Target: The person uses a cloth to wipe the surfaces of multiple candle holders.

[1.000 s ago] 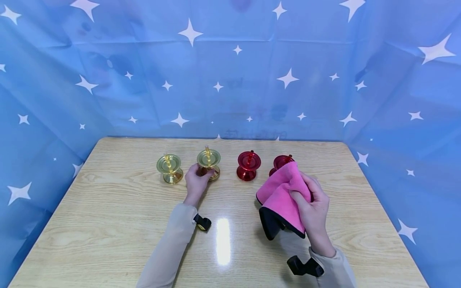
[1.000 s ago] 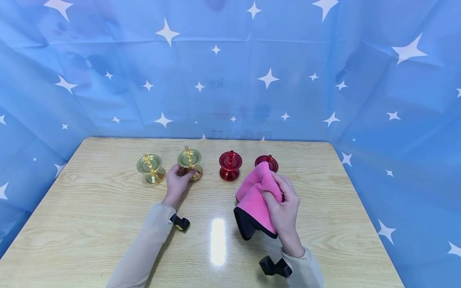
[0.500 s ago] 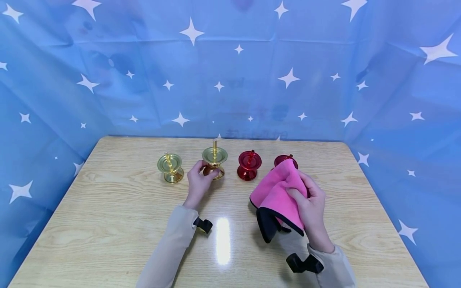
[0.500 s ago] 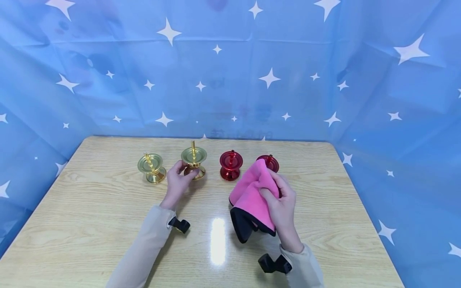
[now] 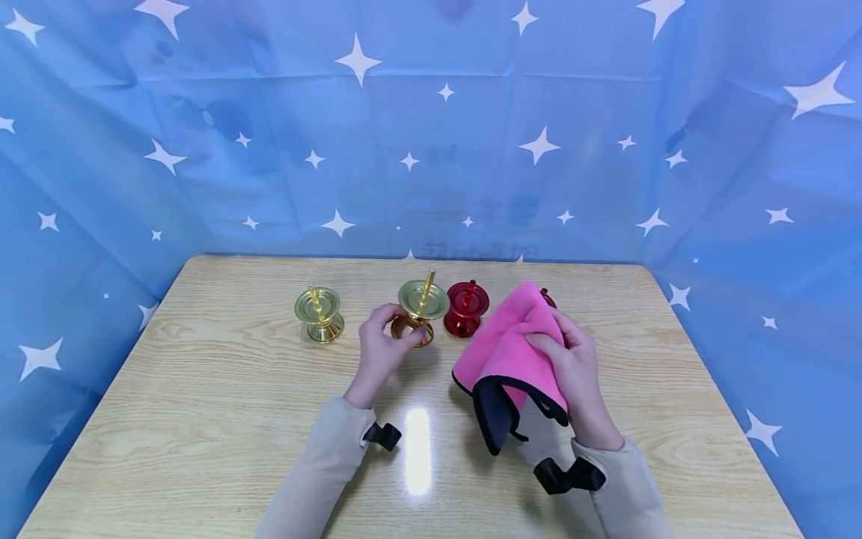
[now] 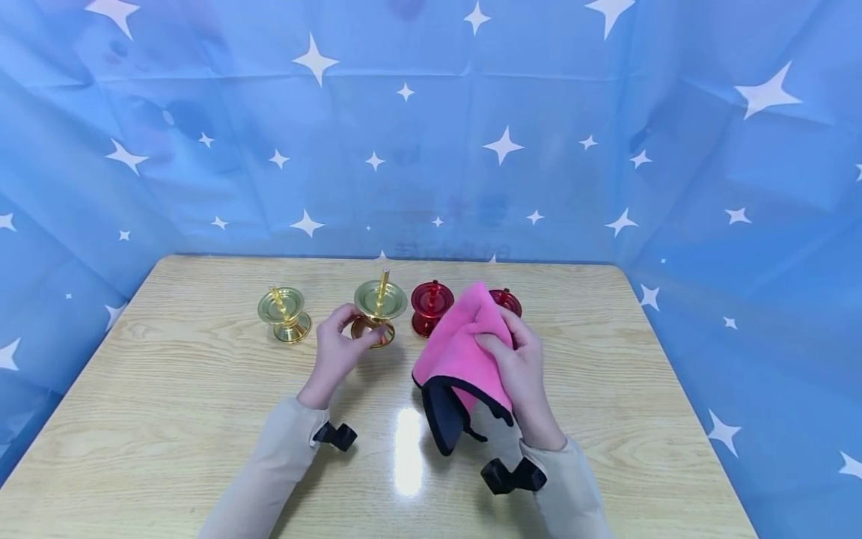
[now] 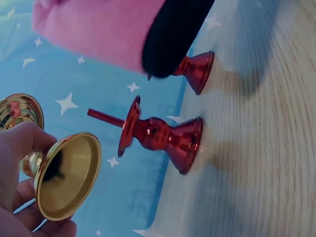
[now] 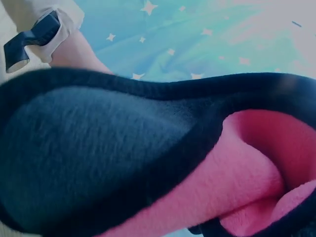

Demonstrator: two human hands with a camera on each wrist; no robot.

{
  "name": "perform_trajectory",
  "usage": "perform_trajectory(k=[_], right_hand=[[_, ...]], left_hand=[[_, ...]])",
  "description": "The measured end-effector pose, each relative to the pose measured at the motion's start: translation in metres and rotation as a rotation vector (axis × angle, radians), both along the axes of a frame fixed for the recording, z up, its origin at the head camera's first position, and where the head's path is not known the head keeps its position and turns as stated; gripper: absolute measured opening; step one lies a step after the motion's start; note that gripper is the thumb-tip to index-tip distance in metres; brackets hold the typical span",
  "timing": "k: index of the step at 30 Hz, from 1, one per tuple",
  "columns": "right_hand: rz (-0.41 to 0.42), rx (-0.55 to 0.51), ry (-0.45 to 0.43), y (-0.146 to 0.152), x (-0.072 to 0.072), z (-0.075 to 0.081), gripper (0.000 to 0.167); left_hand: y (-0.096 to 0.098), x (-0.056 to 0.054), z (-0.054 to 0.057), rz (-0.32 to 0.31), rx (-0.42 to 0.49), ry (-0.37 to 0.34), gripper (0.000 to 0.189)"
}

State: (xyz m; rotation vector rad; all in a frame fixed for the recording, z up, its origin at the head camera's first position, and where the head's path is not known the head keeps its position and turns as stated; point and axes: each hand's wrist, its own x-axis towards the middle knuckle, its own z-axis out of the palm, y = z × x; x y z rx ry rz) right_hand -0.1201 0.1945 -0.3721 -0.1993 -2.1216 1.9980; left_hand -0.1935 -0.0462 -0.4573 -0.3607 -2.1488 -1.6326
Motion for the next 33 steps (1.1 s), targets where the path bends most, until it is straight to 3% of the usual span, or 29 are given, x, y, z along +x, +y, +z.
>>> perform_trajectory(k=[7, 12, 13, 17, 19, 23, 29, 33], right_hand=[[0.083, -0.064, -0.157, -0.003, -0.016, 0.009, 0.013], [0.166, -0.092, -0.213, -0.008, -0.028, 0.010, 0.006], [0.176, -0.089, -0.218, -0.009, -0.030, 0.010, 0.007], [0.217, -0.072, -0.205, -0.012, -0.036, 0.009, 0.044], [0.238, -0.062, -0.190, -0.013, -0.038, 0.009, 0.053], [0.265, -0.062, -0.189, -0.012, -0.040, 0.009, 0.053], [0.345, -0.112, -0.196, -0.013, -0.039, 0.009, 0.053], [0.365, -0.055, -0.187, -0.012, -0.038, 0.010, 0.052]], left_hand=[[0.003, 0.007, 0.007, -0.006, -0.067, 0.031, 0.024], [0.007, 0.007, 0.010, 0.002, -0.119, 0.111, 0.026], [0.008, 0.007, 0.011, 0.000, -0.127, 0.132, 0.026], [0.012, 0.009, 0.014, -0.002, -0.164, 0.206, 0.025], [0.014, 0.010, 0.015, 0.005, -0.187, 0.233, 0.024], [0.018, 0.013, 0.018, 0.017, -0.218, 0.266, 0.024], [0.025, 0.016, 0.019, -0.026, -0.232, 0.292, 0.024], [0.030, 0.017, 0.020, -0.021, -0.206, 0.292, 0.024]])
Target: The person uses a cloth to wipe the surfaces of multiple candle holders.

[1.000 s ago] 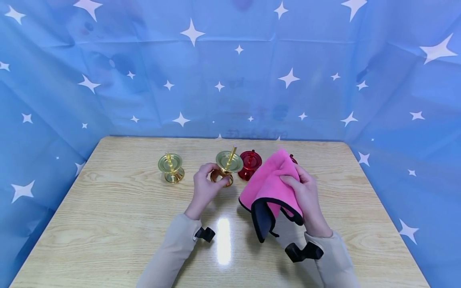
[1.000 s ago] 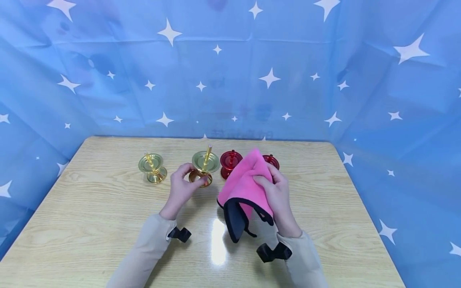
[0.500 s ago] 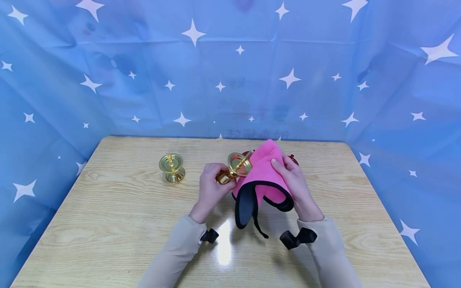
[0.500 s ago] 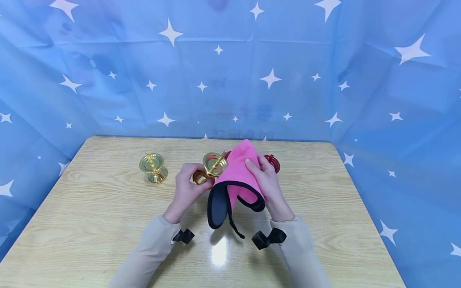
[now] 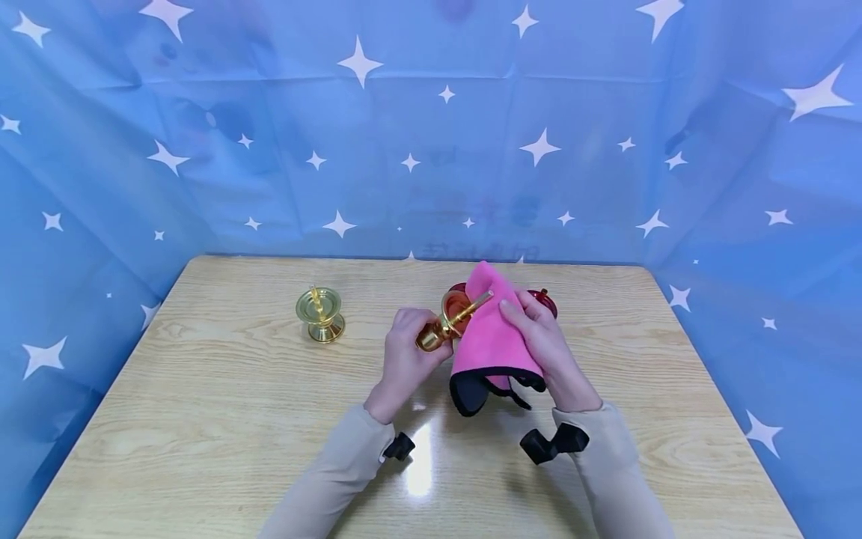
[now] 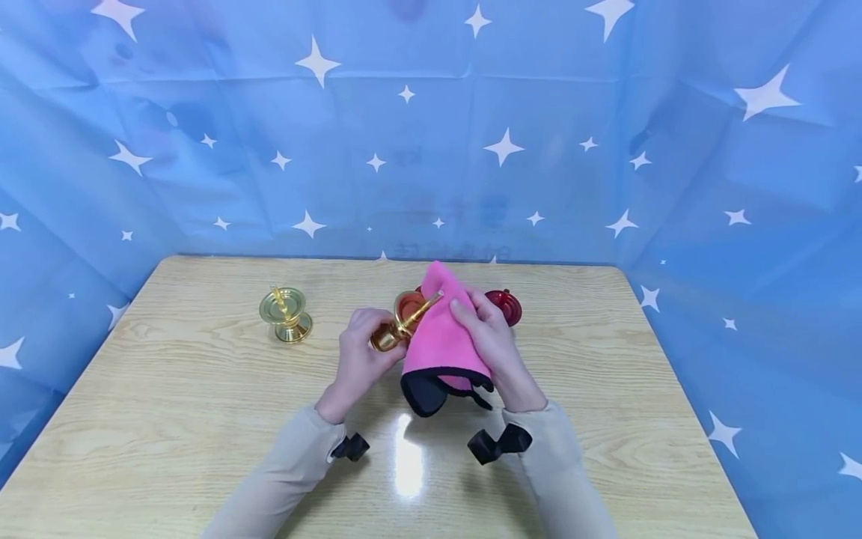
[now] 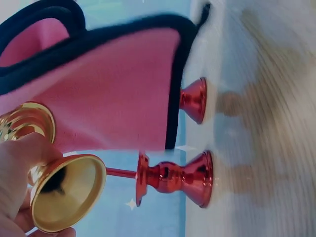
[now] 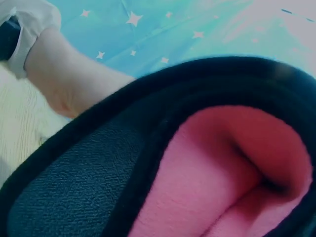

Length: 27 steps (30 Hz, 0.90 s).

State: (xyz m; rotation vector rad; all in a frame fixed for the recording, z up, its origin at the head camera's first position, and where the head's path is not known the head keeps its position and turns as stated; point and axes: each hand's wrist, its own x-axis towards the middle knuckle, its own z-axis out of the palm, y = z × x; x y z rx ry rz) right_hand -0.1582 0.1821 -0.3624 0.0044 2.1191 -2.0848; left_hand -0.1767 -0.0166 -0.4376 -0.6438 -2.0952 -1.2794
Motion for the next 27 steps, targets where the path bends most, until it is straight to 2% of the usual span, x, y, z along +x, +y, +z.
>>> perform_trajectory(k=[4, 7, 16, 27], right_hand=[[0.034, 0.105, 0.038, 0.000, 0.001, -0.001, 0.055], [0.038, 0.131, 0.078, -0.001, 0.002, -0.003, 0.056], [-0.080, 0.081, 0.154, -0.007, 0.002, -0.007, 0.050], [-0.199, -0.093, 0.085, -0.005, 0.001, -0.008, 0.027]], left_hand=[[0.002, 0.002, 0.004, 0.012, 0.014, -0.011, 0.025], [0.005, 0.005, 0.009, 0.015, 0.003, -0.008, 0.025], [0.011, 0.013, 0.014, 0.056, -0.092, 0.027, 0.026], [0.013, 0.013, 0.011, 0.035, -0.173, 0.005, 0.028]])
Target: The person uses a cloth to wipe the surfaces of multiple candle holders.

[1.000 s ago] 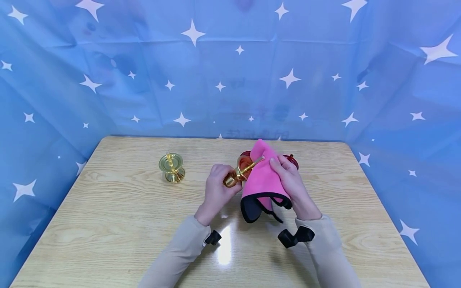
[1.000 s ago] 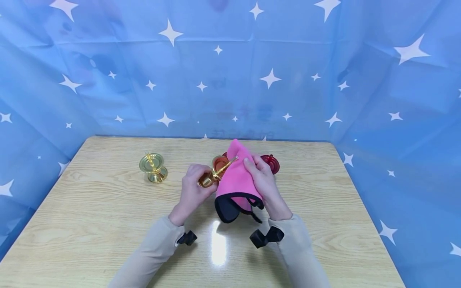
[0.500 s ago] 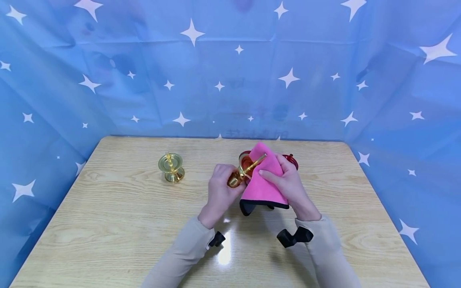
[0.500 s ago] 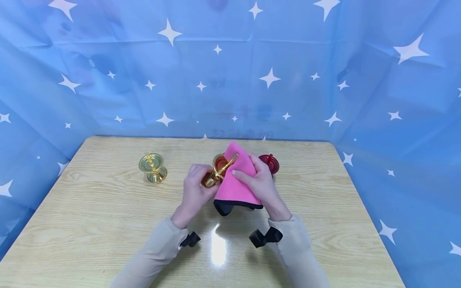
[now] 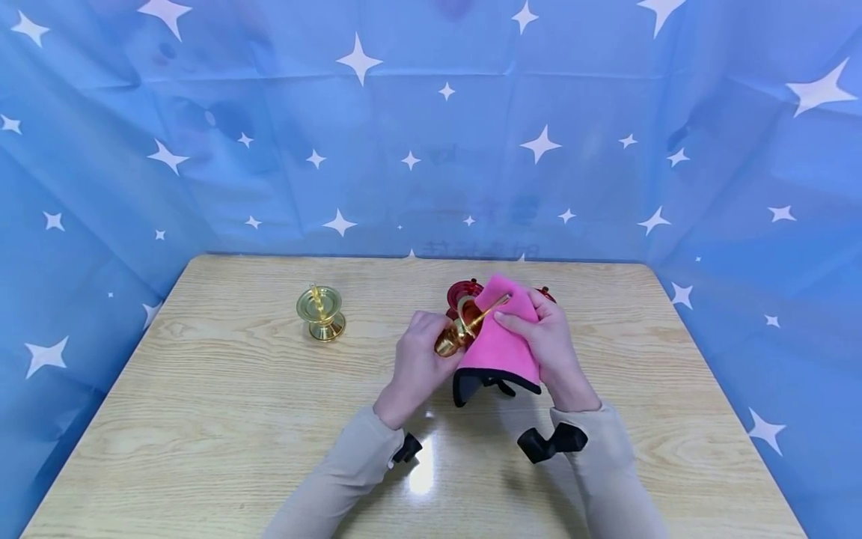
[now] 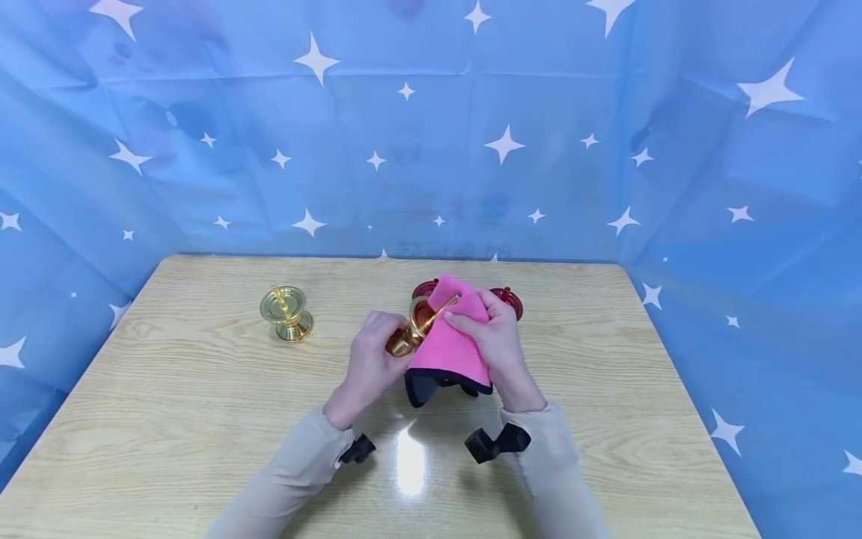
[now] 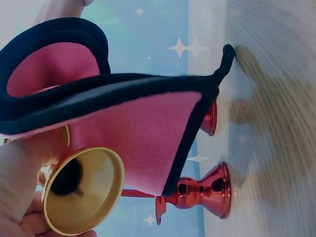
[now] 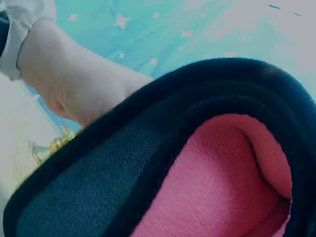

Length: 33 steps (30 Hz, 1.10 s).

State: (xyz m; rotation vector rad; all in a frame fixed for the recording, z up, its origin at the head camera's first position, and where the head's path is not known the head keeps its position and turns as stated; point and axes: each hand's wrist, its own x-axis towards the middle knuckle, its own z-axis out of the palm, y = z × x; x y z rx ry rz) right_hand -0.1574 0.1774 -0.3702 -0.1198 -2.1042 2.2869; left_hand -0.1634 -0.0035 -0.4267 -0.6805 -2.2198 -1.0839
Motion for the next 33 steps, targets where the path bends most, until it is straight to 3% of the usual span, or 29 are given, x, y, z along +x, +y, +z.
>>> perform_trajectory(k=[10, 14, 19, 22, 26, 33], right_hand=[[-0.127, -0.247, -0.010, 0.005, -0.004, 0.003, 0.013], [-0.066, -0.166, -0.083, 0.005, 0.000, 0.000, 0.018], [0.018, -0.046, -0.093, -0.003, 0.005, -0.002, 0.039], [-0.018, -0.029, -0.061, -0.007, 0.005, -0.002, 0.041], [-0.085, -0.054, -0.060, -0.008, 0.003, -0.003, 0.028], [-0.147, -0.127, -0.079, -0.005, 0.001, -0.003, 0.019]], left_hand=[[-0.004, -0.008, -0.005, 0.019, 0.010, -0.040, 0.032], [-0.007, -0.010, -0.006, 0.047, 0.050, -0.070, 0.031], [-0.004, -0.008, -0.001, 0.095, -0.010, -0.034, 0.027], [-0.001, -0.005, 0.002, 0.111, -0.049, -0.001, 0.027], [0.002, -0.001, 0.003, 0.115, -0.071, 0.028, 0.026], [0.002, 0.000, 0.002, 0.112, -0.110, 0.023, 0.028]])
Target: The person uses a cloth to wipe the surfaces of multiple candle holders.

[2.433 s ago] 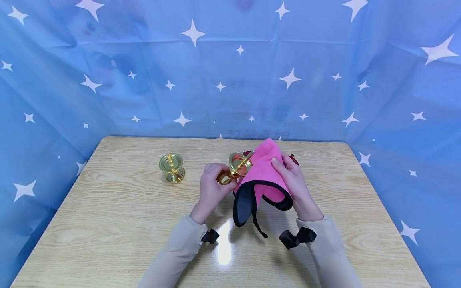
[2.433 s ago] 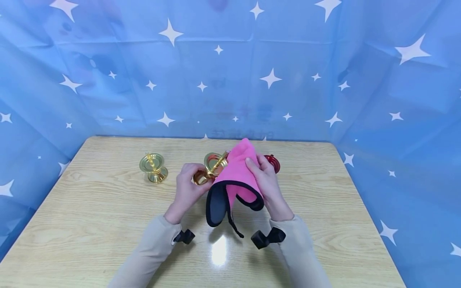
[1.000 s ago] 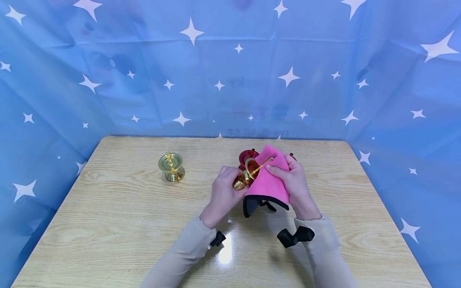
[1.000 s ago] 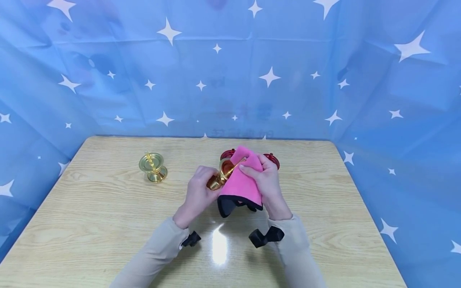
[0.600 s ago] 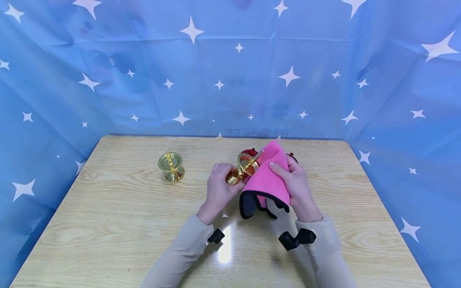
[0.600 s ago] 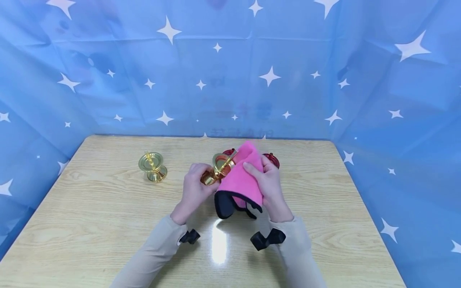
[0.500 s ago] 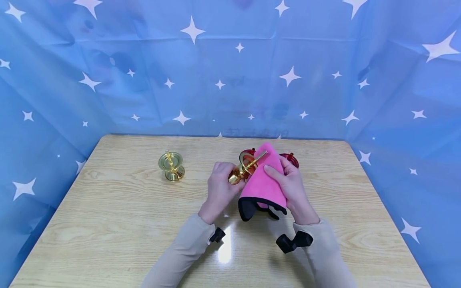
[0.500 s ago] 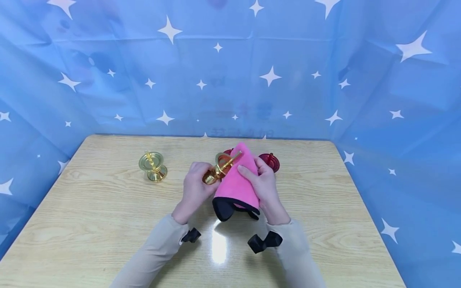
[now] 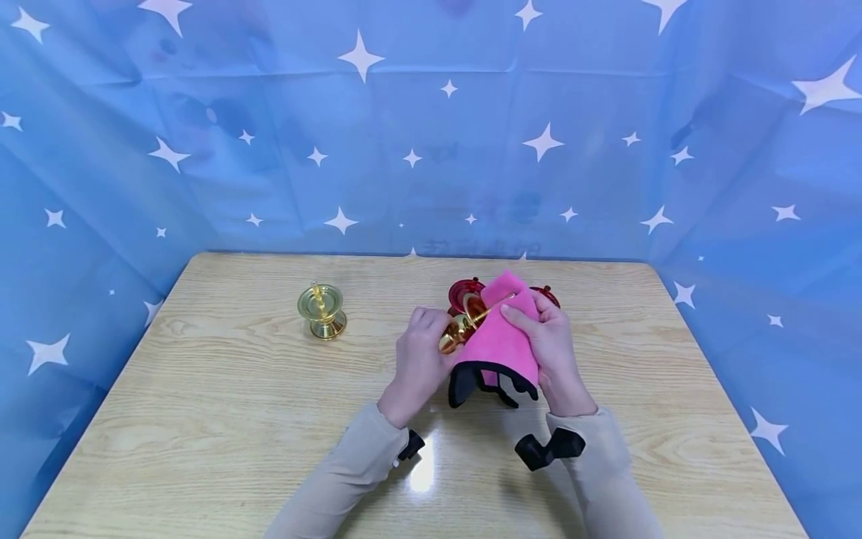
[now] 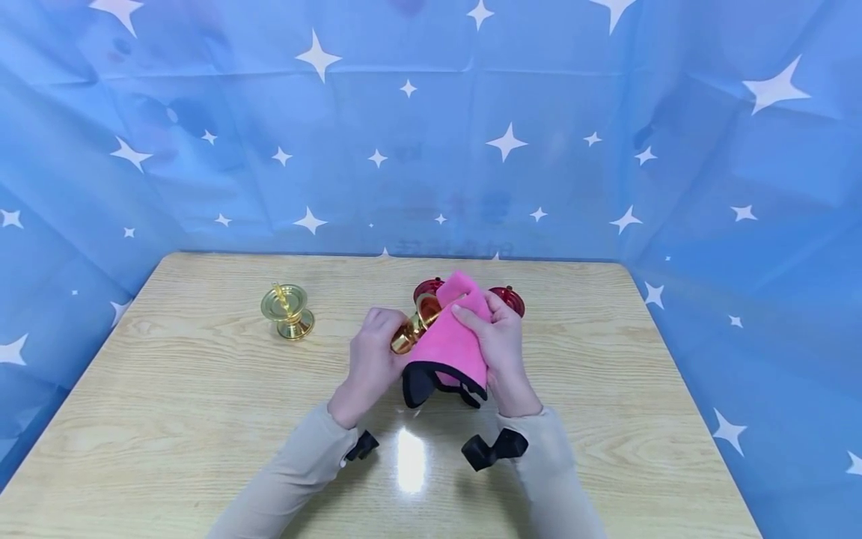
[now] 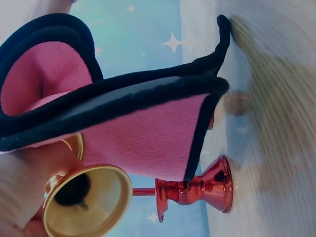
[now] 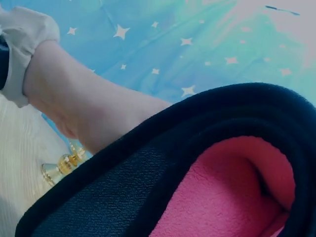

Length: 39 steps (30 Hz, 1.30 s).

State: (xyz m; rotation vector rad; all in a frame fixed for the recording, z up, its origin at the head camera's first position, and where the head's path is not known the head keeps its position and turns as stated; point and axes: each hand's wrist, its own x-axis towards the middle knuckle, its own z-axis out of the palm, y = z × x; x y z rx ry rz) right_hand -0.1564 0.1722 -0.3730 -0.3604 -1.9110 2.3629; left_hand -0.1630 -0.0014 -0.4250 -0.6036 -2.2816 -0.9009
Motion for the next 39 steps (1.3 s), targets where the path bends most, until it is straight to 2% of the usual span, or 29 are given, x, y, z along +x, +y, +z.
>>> perform_trajectory(k=[3, 7, 9, 11, 13, 17, 19, 23, 25, 27, 35, 39], right_hand=[[-0.038, -0.060, 0.000, 0.003, -0.001, 0.004, 0.015], [-0.081, -0.136, 0.029, 0.009, -0.002, 0.010, 0.015], [-0.089, -0.149, 0.050, 0.014, -0.001, 0.012, 0.016], [-0.079, -0.112, 0.067, 0.018, 0.002, 0.012, 0.015], [-0.044, -0.019, 0.083, 0.021, 0.005, 0.010, 0.012], [0.037, 0.280, 0.191, 0.019, 0.010, 0.006, 0.016], [0.069, 0.416, 0.298, 0.016, 0.011, 0.005, 0.022], [0.130, 0.655, 0.570, 0.011, 0.011, 0.002, 0.031], [0.151, 0.730, 0.679, 0.011, 0.010, 0.001, 0.033], [0.163, 0.789, 0.750, 0.011, 0.010, 0.000, 0.034], [0.134, 1.068, 0.863, 0.007, 0.020, 0.000, 0.030], [0.129, 1.087, 0.940, 0.002, 0.029, 0.003, 0.031]], left_hand=[[0.000, 0.000, 0.000, 0.003, 0.014, -0.016, 0.028], [-0.003, -0.002, -0.003, -0.005, 0.080, -0.058, 0.028], [-0.005, -0.003, -0.004, -0.027, 0.134, -0.092, 0.029], [-0.008, -0.004, -0.005, -0.055, 0.197, -0.121, 0.029], [-0.010, -0.005, -0.006, -0.088, 0.266, -0.140, 0.027], [-0.012, -0.005, -0.003, -0.161, 0.354, -0.164, 0.024], [-0.012, -0.004, -0.001, -0.199, 0.375, -0.185, 0.025], [-0.009, -0.002, 0.001, -0.253, 0.421, -0.225, 0.028], [-0.008, -0.001, 0.001, -0.264, 0.444, -0.229, 0.029], [-0.006, -0.001, 0.000, -0.263, 0.454, -0.211, 0.028], [-0.002, -0.003, -0.005, -0.212, 0.434, -0.115, 0.026], [-0.002, -0.005, -0.005, -0.203, 0.405, -0.079, 0.026]])
